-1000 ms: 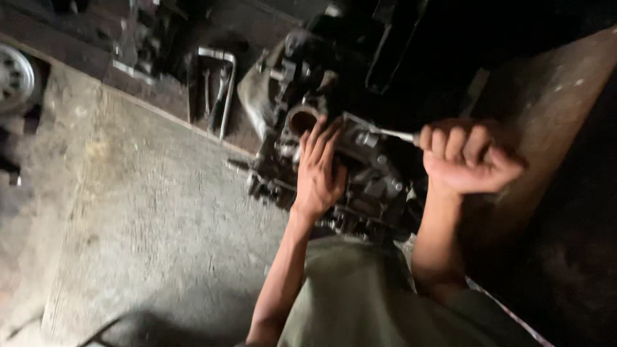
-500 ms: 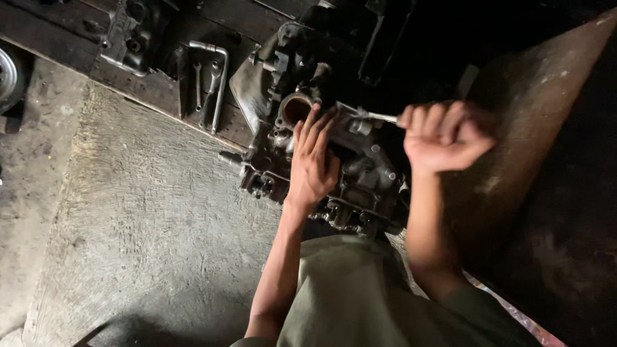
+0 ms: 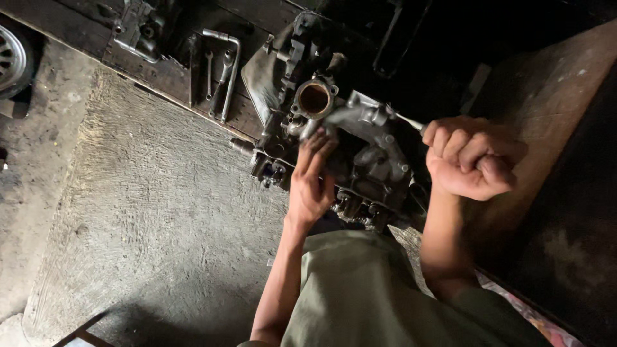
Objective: The person uses a wire brush to scrub the surface of a disassembled engine part resting on a workbench. The person repeatedly scrubs various areas of the part, including the intake manifold and cylinder head, to remove grime.
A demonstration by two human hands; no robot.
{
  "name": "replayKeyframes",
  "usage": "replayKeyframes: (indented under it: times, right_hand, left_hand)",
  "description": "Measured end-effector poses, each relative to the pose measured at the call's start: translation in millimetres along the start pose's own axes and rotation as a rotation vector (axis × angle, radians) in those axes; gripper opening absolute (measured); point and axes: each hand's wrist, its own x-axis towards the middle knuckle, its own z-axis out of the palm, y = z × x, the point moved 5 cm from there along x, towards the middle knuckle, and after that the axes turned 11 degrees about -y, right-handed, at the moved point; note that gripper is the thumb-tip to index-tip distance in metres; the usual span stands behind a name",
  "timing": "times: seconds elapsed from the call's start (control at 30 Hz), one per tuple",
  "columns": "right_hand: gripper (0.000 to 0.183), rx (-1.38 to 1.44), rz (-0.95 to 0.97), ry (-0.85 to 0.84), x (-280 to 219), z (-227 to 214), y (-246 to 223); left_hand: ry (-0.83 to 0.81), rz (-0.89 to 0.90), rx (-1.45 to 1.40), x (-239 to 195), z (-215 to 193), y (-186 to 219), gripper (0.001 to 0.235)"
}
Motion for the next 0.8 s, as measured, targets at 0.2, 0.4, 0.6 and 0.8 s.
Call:
replayKeyframes:
  times: [0.2, 0.4, 0.6, 0.8]
  right_hand:
    - [0.045, -0.215, 0.061, -0.096, -7.6, 53.3, 10.7]
    - [0.043, -0.211, -0.090, -0.064, 4.6, 54.0, -19.1]
    - [0.053, -0.158, 0.086, -0.087, -36.9, 71.7, 12.0]
    - [0.055, -0.575, -0.095, -0.204, -27.1, 116.1, 20.3]
  left_hand:
    - [-0.032, 0.122, -0.038, -7.7, 14.4, 3.6, 0.038]
    - [-0.046, 0.132, -0.035, -15.4, 8.6, 8.9, 0.042]
    - [-0.041, 0.118, -0.031, -29.9, 6.2, 5.1, 0.038]
    - [-0.015, 0.124, -0.015, -54.0, -8.8, -1.9, 0.034]
